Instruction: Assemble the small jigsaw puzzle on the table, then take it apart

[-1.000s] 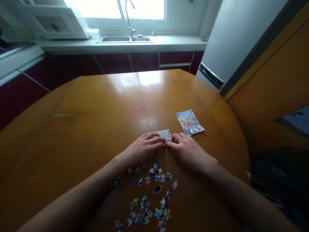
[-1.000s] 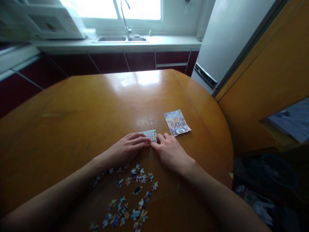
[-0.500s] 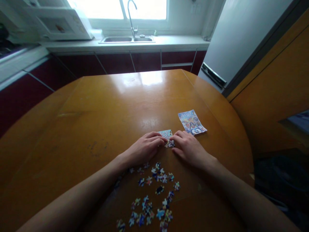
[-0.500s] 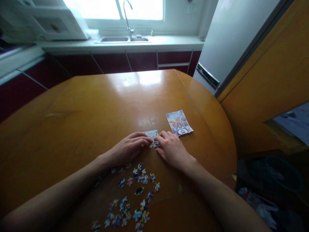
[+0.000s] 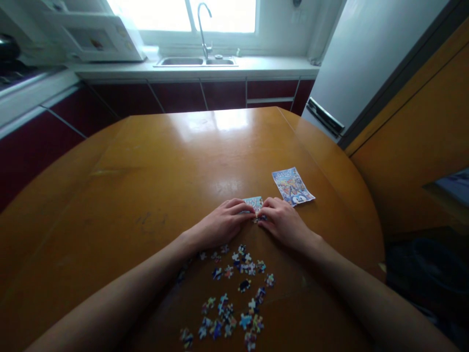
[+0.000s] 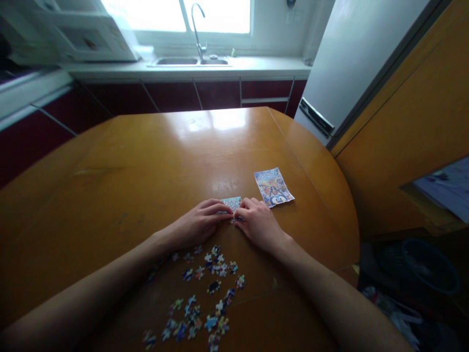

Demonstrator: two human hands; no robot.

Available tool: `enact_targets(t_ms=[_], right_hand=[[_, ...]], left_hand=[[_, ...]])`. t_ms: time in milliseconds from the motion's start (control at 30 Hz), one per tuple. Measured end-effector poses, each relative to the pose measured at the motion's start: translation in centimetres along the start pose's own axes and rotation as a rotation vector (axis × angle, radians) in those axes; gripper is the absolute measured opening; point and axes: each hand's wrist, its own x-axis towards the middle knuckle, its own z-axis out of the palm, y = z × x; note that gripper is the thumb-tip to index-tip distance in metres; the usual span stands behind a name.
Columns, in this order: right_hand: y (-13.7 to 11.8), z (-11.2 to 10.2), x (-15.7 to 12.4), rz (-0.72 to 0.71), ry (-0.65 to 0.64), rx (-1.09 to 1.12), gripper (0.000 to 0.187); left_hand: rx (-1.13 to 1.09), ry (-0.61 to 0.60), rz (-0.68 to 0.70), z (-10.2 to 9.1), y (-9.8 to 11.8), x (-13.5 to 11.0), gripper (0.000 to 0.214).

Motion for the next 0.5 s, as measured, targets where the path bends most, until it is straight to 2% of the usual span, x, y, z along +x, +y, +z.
enact_targets(t_ms=[233, 333, 500], right_hand=[[-0.11, 0.42, 0.19, -0.056, 0.006, -0.123, 0.018], [-0.26, 0.46, 0.1, -0.052, 0.016, -0.098, 0.023], [-0.22, 0.51, -0.13, -0.029, 0.041, -0.019, 0.018]], left_hand=[[-0.057, 0.033, -0.014, 0.36, -0.15, -0.09, 0.049], [-0.076, 0.045, -0.03, 0.47, -0.19, -0.13, 0.049], [-0.085, 0.042, -0.036, 0.38, -0.09, -0.04, 0.048]])
